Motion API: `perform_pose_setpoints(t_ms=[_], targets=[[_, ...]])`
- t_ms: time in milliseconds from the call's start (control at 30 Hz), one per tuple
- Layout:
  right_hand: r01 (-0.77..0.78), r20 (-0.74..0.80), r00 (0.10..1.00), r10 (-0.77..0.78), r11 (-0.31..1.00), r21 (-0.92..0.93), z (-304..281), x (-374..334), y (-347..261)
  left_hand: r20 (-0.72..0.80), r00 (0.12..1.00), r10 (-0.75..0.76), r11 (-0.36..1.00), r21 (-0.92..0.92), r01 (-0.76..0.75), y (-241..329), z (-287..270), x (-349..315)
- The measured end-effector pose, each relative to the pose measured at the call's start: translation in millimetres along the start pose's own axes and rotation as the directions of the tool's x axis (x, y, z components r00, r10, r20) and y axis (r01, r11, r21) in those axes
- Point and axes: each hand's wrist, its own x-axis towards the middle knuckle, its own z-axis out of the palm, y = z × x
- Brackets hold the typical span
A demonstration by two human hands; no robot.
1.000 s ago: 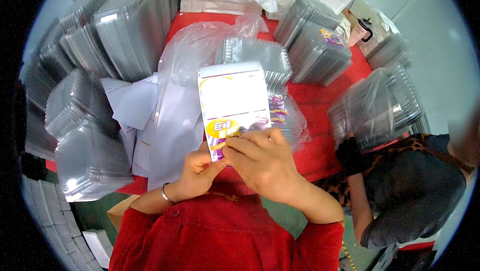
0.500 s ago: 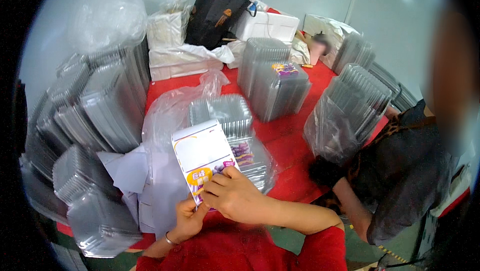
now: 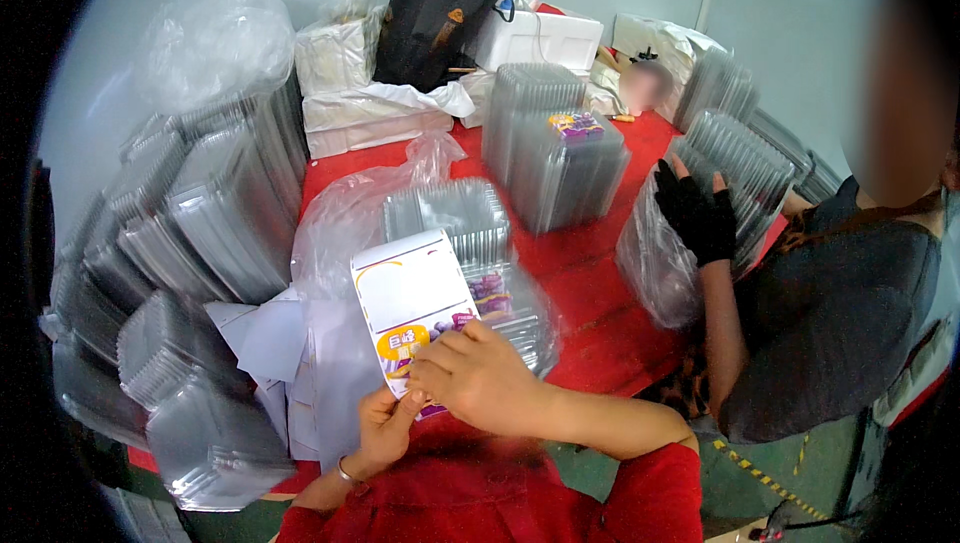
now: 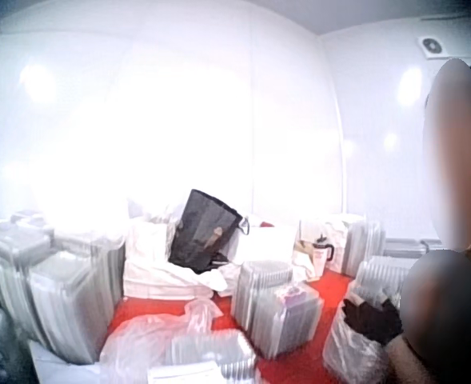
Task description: The person peels labels from a sheet and applies them to the center of clear plastic food containers one by one.
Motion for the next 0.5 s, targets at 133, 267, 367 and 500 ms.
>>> perform_pose_setpoints(t_ms=[133,267,367,500], targets=[[-0.109,-0.034,0.993,0.115,0.984,0.144,-16,5,-1,-0.008,0.996,-0.09,0.995,-0.043,0.09,12,4,-1],[-0.452,0.092,0.884,0.458,0.789,0.417,-41,16,-2,-0.025,0.968,-0.248,0.949,-0.206,0.238,23,9,5],[-0.556,0.066,0.759,0.648,0.592,0.583,-49,17,3,-0.016,0.985,-0.17,0.98,-0.105,0.168,18,8,3],[-0.544,0.088,0.562,0.823,0.287,0.789,-70,21,10,-0.016,0.984,-0.179,0.968,-0.184,0.173,18,7,0]])
